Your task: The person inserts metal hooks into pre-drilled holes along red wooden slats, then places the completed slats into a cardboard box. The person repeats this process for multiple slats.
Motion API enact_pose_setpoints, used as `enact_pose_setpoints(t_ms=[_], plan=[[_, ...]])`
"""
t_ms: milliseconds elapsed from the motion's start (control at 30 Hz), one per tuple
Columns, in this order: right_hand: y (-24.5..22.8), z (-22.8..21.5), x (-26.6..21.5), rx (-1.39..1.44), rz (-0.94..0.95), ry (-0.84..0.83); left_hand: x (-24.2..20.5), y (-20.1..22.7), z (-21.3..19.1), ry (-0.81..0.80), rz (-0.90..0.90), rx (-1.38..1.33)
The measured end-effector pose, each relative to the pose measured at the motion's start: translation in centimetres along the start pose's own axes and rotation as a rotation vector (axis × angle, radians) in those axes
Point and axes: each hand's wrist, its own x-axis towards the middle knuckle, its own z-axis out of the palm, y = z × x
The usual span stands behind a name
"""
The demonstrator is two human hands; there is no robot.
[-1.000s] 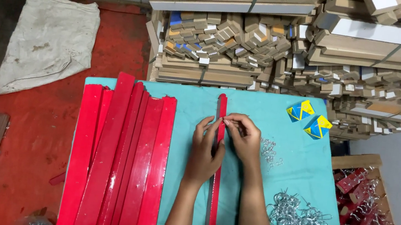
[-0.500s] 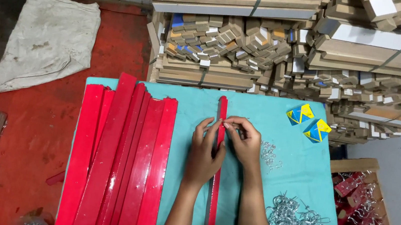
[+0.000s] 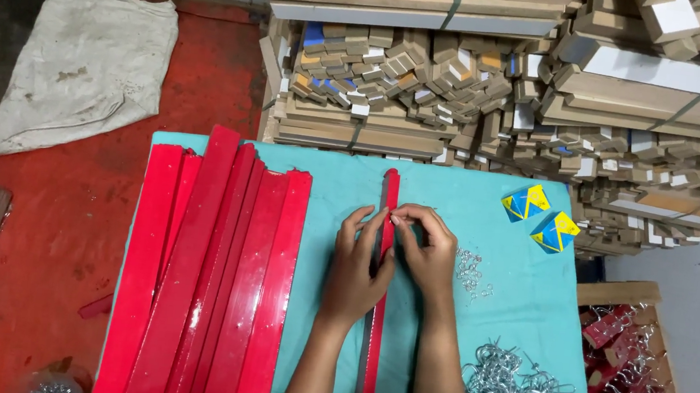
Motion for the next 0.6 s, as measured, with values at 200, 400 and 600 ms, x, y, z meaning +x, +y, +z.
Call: enact_pose_setpoints(t_ms=[200,400,600], plan=[[-0.1,-0.2,-0.1,-0.019,-0.038,-0.002,0.1,0.4,-0.2,-0.001,-0.002,-0.007],[-0.3,0.1,-0.1,-0.018,-0.060,0.012,0.0,0.0,0.2,0.020,-0.007,-0.006],[1.0,0.8,-0.7,0.056,-0.008,0.034,0.3,0.9,-0.1,0.047,-0.054,0.003]])
